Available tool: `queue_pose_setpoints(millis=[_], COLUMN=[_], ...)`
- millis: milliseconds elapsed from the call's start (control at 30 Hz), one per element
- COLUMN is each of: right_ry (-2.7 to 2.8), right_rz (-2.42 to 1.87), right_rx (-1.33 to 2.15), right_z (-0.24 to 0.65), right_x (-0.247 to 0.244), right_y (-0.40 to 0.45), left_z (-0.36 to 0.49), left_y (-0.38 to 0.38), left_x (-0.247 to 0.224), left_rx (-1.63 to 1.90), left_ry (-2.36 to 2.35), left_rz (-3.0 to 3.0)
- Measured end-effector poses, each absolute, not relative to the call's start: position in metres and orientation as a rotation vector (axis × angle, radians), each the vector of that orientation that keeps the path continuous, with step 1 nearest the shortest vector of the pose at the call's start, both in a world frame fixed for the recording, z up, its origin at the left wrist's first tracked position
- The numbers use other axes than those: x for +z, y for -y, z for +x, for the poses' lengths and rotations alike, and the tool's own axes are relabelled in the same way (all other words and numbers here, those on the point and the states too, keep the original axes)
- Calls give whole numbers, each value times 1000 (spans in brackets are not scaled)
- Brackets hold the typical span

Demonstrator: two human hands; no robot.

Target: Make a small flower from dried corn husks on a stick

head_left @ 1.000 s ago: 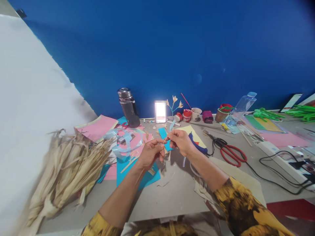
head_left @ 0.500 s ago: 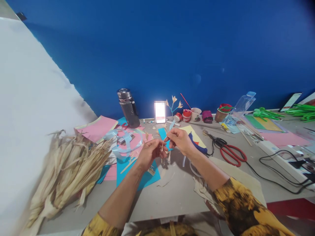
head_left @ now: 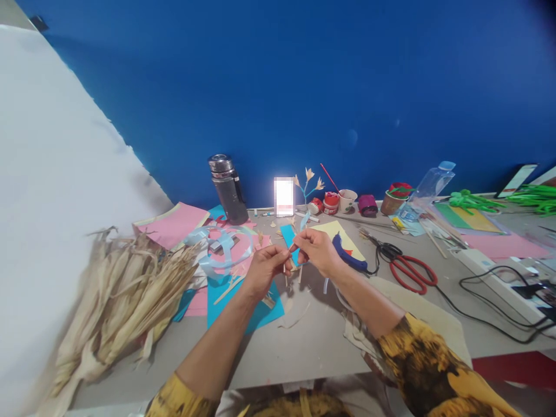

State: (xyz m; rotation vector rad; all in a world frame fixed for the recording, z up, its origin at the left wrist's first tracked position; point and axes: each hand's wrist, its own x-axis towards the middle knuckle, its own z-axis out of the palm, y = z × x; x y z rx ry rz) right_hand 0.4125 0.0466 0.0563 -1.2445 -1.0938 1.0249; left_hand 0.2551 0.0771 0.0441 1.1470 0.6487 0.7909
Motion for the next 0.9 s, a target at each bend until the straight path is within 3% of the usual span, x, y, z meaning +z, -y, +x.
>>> queue_pose_setpoints(millis=[900], right_ry=[997], right_rz=[-1195], right_rx=[1229], right_z=[416], right_x=[54], right_y=[-49], left_z=[254], left_y=[-78], left_x=[50], left_rx=[976], left_ry=[-758], left_rz=[1319])
